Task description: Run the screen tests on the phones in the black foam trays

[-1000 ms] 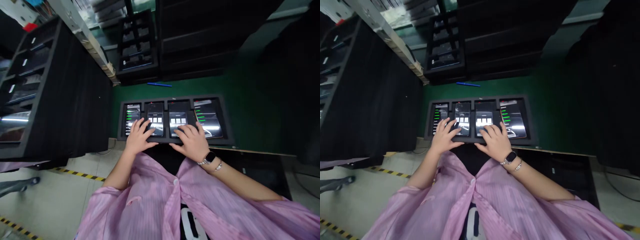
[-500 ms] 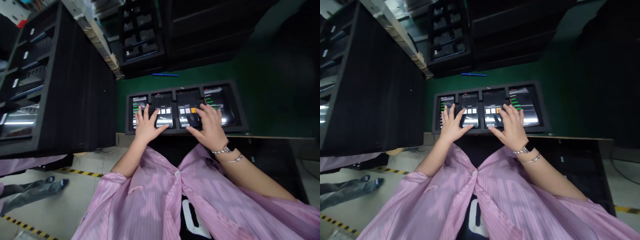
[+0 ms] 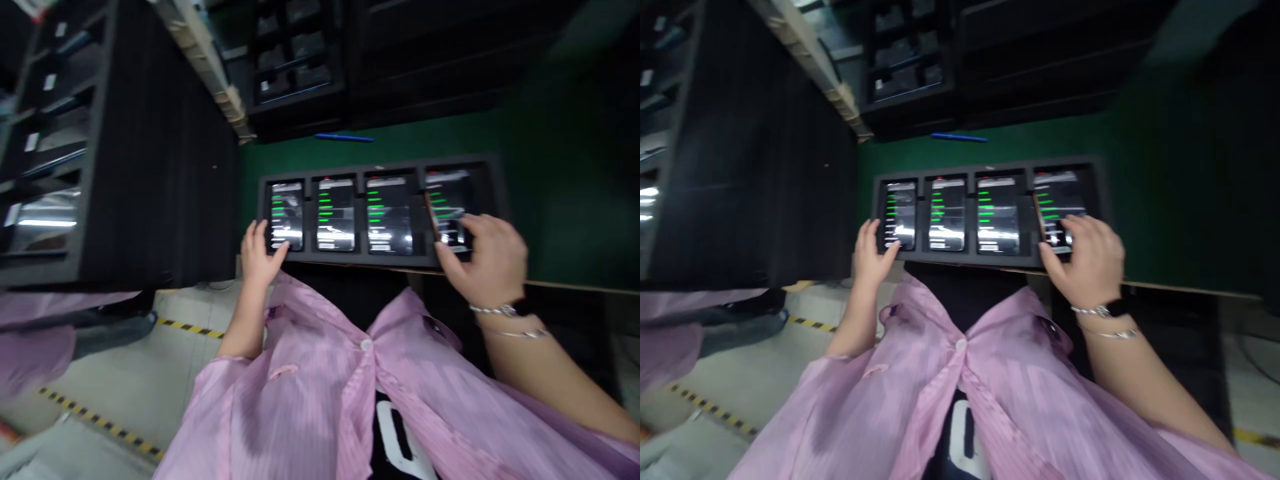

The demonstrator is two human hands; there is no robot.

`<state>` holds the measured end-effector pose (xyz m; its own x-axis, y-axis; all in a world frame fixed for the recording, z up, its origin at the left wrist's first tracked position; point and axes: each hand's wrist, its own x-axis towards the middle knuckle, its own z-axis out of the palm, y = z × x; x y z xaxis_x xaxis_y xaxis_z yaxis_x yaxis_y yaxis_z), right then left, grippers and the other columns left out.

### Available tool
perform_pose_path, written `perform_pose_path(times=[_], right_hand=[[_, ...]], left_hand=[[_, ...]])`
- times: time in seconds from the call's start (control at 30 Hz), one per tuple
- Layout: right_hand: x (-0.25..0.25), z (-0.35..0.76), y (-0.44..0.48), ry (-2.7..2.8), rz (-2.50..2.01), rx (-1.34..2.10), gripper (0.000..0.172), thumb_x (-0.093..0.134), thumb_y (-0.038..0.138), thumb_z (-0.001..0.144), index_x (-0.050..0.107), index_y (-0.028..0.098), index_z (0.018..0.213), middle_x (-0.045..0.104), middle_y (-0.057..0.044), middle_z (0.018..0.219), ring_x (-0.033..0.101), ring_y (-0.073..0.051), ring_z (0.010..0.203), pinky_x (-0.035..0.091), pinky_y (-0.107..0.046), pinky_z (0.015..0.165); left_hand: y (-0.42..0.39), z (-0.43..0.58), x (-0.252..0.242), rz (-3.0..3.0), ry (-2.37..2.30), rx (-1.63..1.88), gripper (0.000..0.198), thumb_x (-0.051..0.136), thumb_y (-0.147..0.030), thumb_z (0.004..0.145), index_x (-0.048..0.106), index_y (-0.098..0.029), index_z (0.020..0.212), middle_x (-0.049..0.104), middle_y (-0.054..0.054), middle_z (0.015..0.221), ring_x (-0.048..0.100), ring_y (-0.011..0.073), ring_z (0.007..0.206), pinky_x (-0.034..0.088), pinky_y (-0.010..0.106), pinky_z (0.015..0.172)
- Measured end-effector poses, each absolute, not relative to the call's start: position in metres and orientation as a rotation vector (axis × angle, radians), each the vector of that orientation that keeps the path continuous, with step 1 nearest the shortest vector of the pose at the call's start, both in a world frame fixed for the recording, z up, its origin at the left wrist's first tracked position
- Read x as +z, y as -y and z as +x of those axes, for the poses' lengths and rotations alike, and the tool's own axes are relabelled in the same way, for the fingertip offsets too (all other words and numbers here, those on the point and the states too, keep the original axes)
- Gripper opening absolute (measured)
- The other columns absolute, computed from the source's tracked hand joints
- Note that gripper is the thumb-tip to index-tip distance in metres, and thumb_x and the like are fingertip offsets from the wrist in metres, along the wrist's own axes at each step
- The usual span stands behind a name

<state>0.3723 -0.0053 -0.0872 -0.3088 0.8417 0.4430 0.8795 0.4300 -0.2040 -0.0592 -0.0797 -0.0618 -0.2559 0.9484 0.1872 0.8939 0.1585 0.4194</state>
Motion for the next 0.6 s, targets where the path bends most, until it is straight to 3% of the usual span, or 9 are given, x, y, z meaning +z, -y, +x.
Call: perform_pose_path(times=[0.1,0.3,0.43,0.6], right_hand=[[-0.088,0.371,0.008,2.207,-1.494,-0.134,0.067,0.046,0.063,0.097,0.067,0.005,0.123,0.07,-0.022,0.124,0.066,-0.039,0.12,0.052,-0.049,0.103],[-0.09,0.369,0.011,2.151,-1.515,-0.206,0.071,0.044,0.065,0.095,0.069,0.005,0.123,0.07,-0.024,0.124,0.069,-0.044,0.11,0.056,-0.055,0.087],[-0.083,0.363,0.013,2.232,-1.538,-0.266,0.068,0.038,0.062,0.099,0.07,0.006,0.122,0.074,-0.022,0.109,0.07,-0.041,0.108,0.054,-0.051,0.083],[-0.082,0.365,0.011,2.254,-1.477,-0.321,0.055,0.042,0.054,0.101,0.07,0.009,0.118,0.074,-0.019,0.11,0.071,-0.037,0.101,0.052,-0.045,0.078]], left_hand=[[0.084,-0.059,-0.069,1.767,-2.318,0.627,0.073,0.062,-0.066,0.094,0.049,-0.023,0.151,0.046,0.019,0.158,0.052,0.0349,0.143,0.045,0.048,0.117],[0.085,-0.054,-0.056,1.715,-2.316,0.435,0.075,0.072,-0.06,0.091,0.048,-0.03,0.156,0.039,0.017,0.163,0.049,0.0378,0.145,0.043,0.051,0.118],[0.079,-0.05,-0.048,1.691,-2.362,0.282,0.074,0.07,-0.065,0.09,0.049,-0.037,0.155,0.045,0.016,0.159,0.05,0.0412,0.142,0.045,0.056,0.114],[0.078,-0.052,-0.059,1.853,-2.398,0.421,0.074,0.072,-0.067,0.088,0.057,-0.027,0.149,0.039,0.019,0.164,0.043,0.0442,0.146,0.041,0.059,0.116]])
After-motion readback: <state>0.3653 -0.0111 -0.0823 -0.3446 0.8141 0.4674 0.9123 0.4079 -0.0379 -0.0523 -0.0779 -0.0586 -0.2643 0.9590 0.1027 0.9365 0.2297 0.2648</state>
